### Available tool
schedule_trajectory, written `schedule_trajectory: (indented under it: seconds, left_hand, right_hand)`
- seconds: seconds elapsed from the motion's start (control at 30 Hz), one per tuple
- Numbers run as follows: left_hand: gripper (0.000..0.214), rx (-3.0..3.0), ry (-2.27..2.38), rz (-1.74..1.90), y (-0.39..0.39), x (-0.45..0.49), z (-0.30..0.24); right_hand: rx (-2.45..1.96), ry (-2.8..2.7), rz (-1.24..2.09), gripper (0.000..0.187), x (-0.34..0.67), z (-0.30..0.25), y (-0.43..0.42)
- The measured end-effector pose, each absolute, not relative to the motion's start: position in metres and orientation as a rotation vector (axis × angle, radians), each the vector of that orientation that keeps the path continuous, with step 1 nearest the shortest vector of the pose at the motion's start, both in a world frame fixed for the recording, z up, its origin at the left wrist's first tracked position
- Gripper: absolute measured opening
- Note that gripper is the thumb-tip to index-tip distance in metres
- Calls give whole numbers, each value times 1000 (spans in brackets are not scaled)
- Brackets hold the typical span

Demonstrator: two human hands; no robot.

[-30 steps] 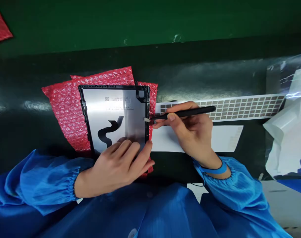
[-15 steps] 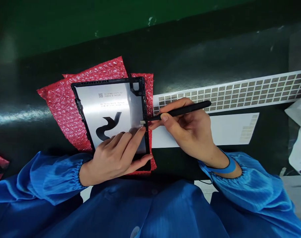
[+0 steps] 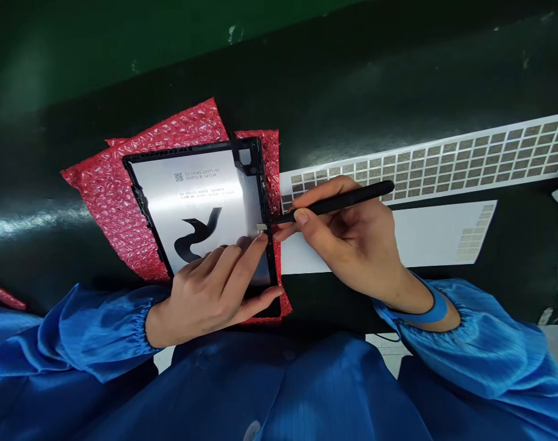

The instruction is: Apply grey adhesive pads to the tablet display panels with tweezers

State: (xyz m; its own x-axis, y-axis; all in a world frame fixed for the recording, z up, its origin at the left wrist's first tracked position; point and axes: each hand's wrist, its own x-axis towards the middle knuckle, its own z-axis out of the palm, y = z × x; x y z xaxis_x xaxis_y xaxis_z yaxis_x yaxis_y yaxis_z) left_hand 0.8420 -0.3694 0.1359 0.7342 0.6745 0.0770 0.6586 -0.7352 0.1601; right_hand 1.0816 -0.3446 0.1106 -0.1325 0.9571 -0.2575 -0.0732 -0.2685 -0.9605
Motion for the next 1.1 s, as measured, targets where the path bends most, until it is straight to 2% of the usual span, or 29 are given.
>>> schedule_trajectory:
  seconds: [0.3,0.67,1.1]
  left_hand:
    - [64,2832,1073,144,-368,843,137]
    - [53,2853,1086,108,-369,843,138]
    - [67,2802,1095,152,-367,844,136]
  right_hand:
    - [-1233,-1227,1454,10,1084,111,-340]
    - [-1277,-1349,1370,14,1086,110,-341]
    - [-1316,-1271,1399,8,1085,111,-342]
